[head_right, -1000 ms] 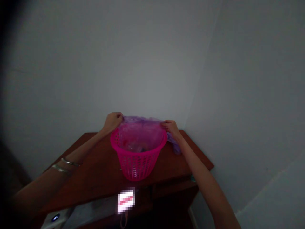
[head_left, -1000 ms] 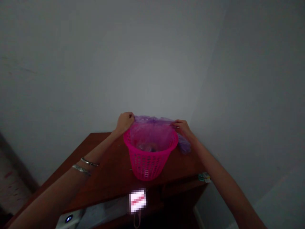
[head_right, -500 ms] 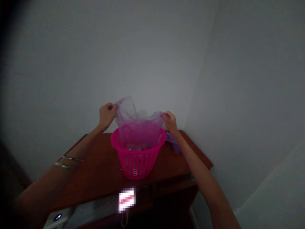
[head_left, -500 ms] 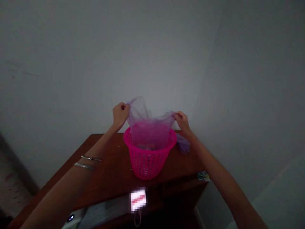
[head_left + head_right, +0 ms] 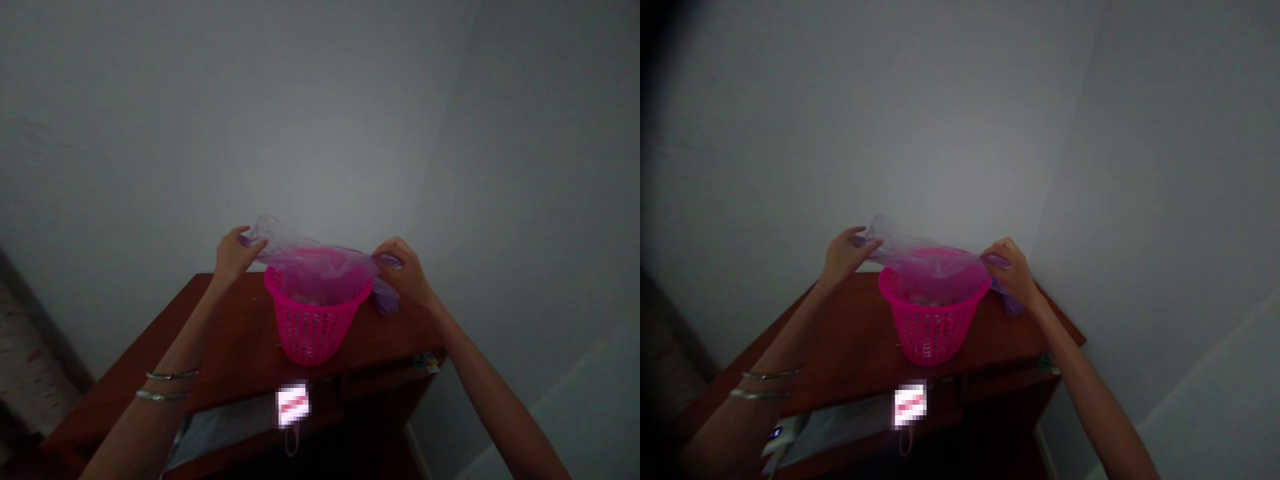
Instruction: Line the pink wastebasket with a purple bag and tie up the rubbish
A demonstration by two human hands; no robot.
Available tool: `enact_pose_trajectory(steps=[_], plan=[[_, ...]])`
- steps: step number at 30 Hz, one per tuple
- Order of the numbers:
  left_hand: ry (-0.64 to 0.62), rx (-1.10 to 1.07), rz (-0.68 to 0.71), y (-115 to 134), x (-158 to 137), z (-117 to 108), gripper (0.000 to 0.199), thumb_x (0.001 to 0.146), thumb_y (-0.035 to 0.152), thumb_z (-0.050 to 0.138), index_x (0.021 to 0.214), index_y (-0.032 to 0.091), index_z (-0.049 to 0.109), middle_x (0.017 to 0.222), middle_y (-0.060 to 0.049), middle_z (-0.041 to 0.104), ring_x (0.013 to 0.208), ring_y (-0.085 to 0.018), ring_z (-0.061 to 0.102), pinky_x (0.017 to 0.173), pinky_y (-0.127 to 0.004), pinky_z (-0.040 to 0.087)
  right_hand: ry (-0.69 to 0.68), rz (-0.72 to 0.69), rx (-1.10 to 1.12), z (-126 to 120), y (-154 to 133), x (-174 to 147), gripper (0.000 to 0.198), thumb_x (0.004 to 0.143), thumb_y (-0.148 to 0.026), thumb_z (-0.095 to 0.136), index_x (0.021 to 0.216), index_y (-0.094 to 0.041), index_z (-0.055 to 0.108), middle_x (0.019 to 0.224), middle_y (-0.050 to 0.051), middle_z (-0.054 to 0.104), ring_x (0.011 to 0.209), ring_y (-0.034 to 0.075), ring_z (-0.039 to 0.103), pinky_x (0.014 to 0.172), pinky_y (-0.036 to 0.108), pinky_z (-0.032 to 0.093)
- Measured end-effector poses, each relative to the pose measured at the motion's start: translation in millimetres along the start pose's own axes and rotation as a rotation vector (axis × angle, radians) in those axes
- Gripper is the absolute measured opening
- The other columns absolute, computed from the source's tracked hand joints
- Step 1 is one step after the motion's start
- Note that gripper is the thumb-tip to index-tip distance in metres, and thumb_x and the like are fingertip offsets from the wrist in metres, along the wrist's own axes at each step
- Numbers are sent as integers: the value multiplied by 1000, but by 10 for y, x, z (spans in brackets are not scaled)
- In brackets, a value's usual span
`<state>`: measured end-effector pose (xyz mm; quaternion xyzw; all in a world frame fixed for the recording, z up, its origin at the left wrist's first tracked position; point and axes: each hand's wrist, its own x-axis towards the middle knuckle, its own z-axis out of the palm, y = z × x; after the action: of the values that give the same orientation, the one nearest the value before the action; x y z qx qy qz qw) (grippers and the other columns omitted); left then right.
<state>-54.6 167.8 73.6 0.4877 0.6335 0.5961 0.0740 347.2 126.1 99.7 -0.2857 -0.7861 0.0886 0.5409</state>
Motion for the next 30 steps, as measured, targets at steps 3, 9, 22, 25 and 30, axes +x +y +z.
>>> enact_pose_trajectory(steps=[3, 9, 22, 25, 30], plan=[[-28, -174, -81, 34, -60, -126, 22, 74, 26, 74, 91, 12, 73, 78, -2, 66, 78, -17, 60, 74, -27, 50, -90, -171, -90, -99, -244, -129, 8, 86, -25, 70, 83, -27, 77, 112, 7, 65, 118, 26, 62, 105, 46, 52], [-121, -715, -482, -185, -203, -399, 7, 80, 10, 57, 81, 15, 62, 68, 2, 63, 64, -10, 55, 63, -21, 49, -367, -182, -106, -97, -474, -690, 40, 86, -5, 57, 87, -36, 82, 123, 4, 68, 128, 24, 60, 110, 49, 52], [-161, -181, -224, -423, -13, 70, 7, 84, 22, 61, 88, 16, 63, 58, 6, 55, 58, -12, 48, 57, -21, 36, -268, 134, -222, -23, 332, -1070, 55, 96, -33, 56, 150, -28, 55, 147, 13, 57, 140, 29, 53, 122, 52, 42], [-196, -105, -195, -306, 231, 228, 8, 78, 22, 64, 79, 15, 64, 55, 4, 54, 59, -12, 49, 56, -21, 36, -79, 272, -205, 69, 637, -817, 44, 94, -34, 55, 136, -25, 67, 132, 13, 65, 126, 28, 61, 117, 51, 45], [-317, -91, -213, -264, 494, 507, 13, 70, 27, 63, 67, 14, 61, 56, -1, 56, 56, -15, 54, 55, -26, 45, -15, 566, -49, 245, 1148, -237, 50, 71, -20, 66, 120, -24, 75, 105, 8, 73, 92, 25, 66, 91, 44, 58]])
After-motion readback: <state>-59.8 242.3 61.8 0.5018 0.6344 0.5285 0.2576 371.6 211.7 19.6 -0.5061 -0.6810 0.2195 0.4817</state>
